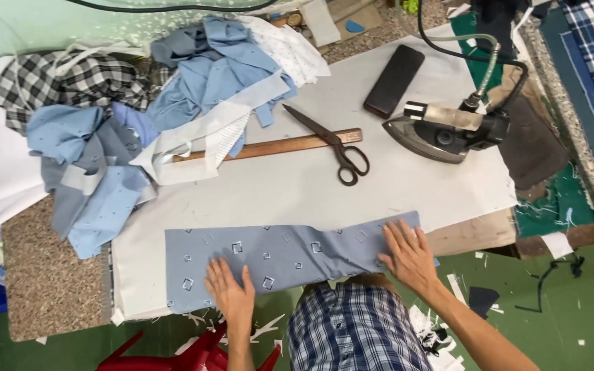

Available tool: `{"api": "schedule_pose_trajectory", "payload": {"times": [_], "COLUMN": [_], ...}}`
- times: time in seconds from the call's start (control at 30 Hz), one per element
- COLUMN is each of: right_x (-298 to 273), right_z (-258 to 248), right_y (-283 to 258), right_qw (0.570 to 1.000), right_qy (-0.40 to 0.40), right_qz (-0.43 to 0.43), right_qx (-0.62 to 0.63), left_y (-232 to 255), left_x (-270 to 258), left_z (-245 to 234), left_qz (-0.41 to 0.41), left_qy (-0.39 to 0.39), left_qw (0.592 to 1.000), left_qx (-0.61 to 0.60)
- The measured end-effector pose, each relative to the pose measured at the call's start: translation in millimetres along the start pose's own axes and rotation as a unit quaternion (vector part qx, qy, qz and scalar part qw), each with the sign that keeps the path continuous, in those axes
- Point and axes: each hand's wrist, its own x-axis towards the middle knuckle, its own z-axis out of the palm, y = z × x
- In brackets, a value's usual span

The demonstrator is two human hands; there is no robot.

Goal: The person irons a long strip of light blue patterned fabric on a worktable, then uses scissors to trim the edges. They flip the fabric, continue trimming, and finally use a ruler and chalk to mark measurements on the fabric.

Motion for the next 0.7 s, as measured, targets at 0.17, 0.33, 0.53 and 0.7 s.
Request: {"api": "schedule_pose_trajectory", "payload": {"times": [0.17, 0.33, 0.53, 0.7], "right_x": [-32.3, -26.8, -24.4, -16.0], "right_z": [4.3, -6.1, -2.5, -6.6], "right_y": [24.6, -3.7, -41.9, -58.7], "right_qw": [0.993, 0.993, 0.994, 0.995], "right_qy": [0.004, -0.044, 0.022, 0.01], "right_qz": [0.068, 0.087, 0.011, 0.001], "right_qx": [0.093, 0.065, 0.104, 0.103], "left_y": [-10.5, -14.6, -37.6, -46.6], "left_x": [-1.3, 8.9, 20.0, 30.6], "left_z": [19.3, 13.1, 1.1, -13.6], "left_qz": [0.051, 0.038, -0.033, -0.073], "left_qy": [0.063, 0.071, -0.004, -0.029], "left_qw": [0.995, 0.994, 0.996, 0.991], "left_qx": [0.064, 0.068, 0.086, 0.108]}}
